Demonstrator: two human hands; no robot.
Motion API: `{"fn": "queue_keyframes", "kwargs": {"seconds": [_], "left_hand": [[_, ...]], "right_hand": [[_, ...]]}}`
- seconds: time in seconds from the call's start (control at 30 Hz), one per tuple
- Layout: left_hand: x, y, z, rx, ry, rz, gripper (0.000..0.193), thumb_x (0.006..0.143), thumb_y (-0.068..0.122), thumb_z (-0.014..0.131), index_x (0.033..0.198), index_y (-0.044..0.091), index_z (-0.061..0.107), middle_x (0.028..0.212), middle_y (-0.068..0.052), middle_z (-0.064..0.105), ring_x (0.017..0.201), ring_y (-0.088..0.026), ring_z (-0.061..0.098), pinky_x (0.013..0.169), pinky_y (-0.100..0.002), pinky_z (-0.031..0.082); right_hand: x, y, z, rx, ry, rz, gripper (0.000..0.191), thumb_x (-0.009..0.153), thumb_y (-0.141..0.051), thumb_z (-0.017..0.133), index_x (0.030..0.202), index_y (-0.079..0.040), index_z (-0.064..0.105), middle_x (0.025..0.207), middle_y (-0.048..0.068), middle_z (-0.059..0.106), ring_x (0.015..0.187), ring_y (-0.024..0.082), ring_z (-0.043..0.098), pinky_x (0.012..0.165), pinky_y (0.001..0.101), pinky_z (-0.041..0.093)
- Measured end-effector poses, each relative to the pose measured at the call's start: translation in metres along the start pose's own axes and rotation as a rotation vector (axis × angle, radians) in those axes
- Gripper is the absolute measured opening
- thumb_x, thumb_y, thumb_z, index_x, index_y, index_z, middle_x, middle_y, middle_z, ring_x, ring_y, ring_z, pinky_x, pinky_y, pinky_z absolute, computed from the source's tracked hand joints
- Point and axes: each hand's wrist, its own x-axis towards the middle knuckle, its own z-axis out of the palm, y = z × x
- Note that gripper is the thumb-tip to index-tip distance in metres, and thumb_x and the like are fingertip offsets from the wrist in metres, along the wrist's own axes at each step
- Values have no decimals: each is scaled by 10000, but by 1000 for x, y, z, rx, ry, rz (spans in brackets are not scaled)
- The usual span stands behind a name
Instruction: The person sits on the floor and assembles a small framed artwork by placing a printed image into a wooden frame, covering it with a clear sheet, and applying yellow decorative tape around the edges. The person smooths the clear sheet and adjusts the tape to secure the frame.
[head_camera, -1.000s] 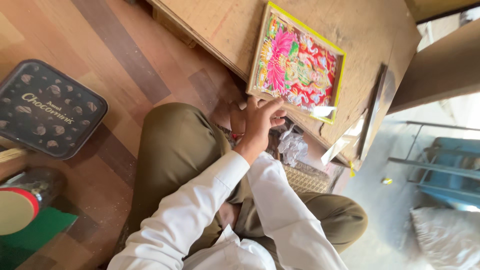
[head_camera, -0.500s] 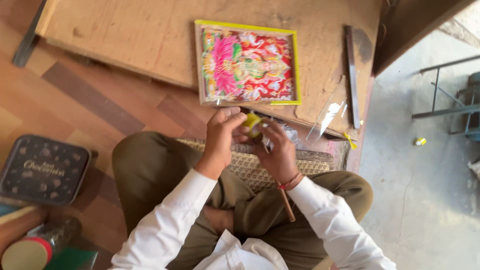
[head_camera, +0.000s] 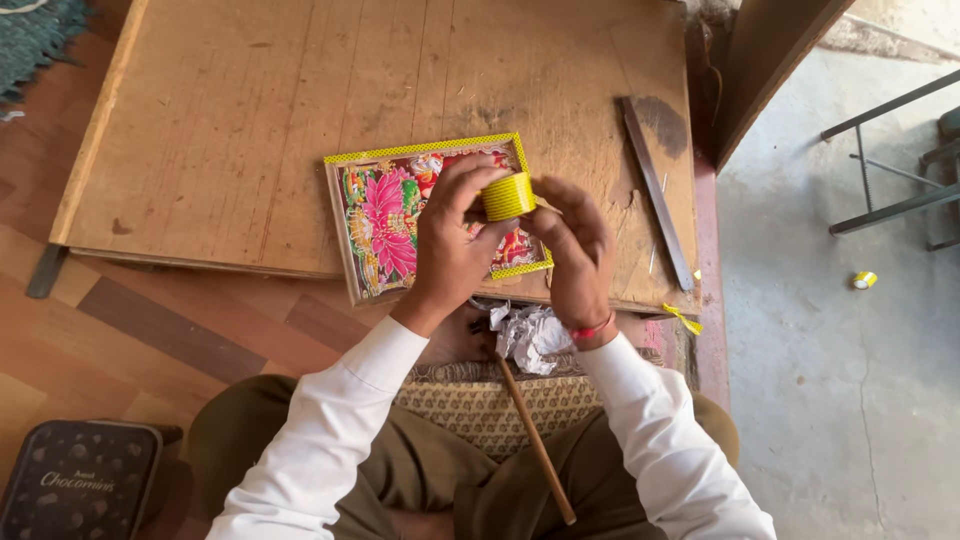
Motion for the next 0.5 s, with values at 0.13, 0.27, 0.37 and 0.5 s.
{"fn": "queue_keyframes", "kwargs": {"seconds": [0.13, 0.27, 0.37, 0.5], "left_hand": [[2, -14, 3, 105, -25, 93, 492, 880, -68, 766, 1325, 87, 623, 1304, -93, 592, 1203, -272, 666, 976, -341, 607], [3, -29, 7, 104, -95, 35, 532, 847, -102, 731, 1331, 100, 645, 1288, -87, 613, 1186, -252, 678, 988, -325, 591], [2, -40, 3, -65, -150, -53, 533, 872, -94, 742, 1355, 109, 644, 1302, -70, 631, 1183, -209, 684, 1008, -310, 603], [4, -51, -8, -544, -195, -423, 514, 918, -83, 732, 1398, 67, 630, 1296, -62, 645, 1153, -171, 678, 1018, -329, 609]], "right_hand": [[26, 18, 11, -9, -55, -47, 486, 934, 41, 727, 1394, 19, 571, 1225, 78, 684, 1111, 152, 652, 979, 314, 546], [39, 29, 1, 13, -64, 18, 374, 907, 15, 793, 1246, 46, 639, 1108, 89, 718, 997, 163, 693, 893, 317, 579], [44, 32, -13, 160, -129, 128, 268, 925, -16, 753, 1181, 36, 695, 1090, 107, 751, 984, 170, 722, 907, 315, 590], [49, 36, -20, 310, -164, 257, 175, 955, -99, 716, 1081, 22, 722, 1015, 85, 749, 913, 170, 722, 827, 313, 600]]}}
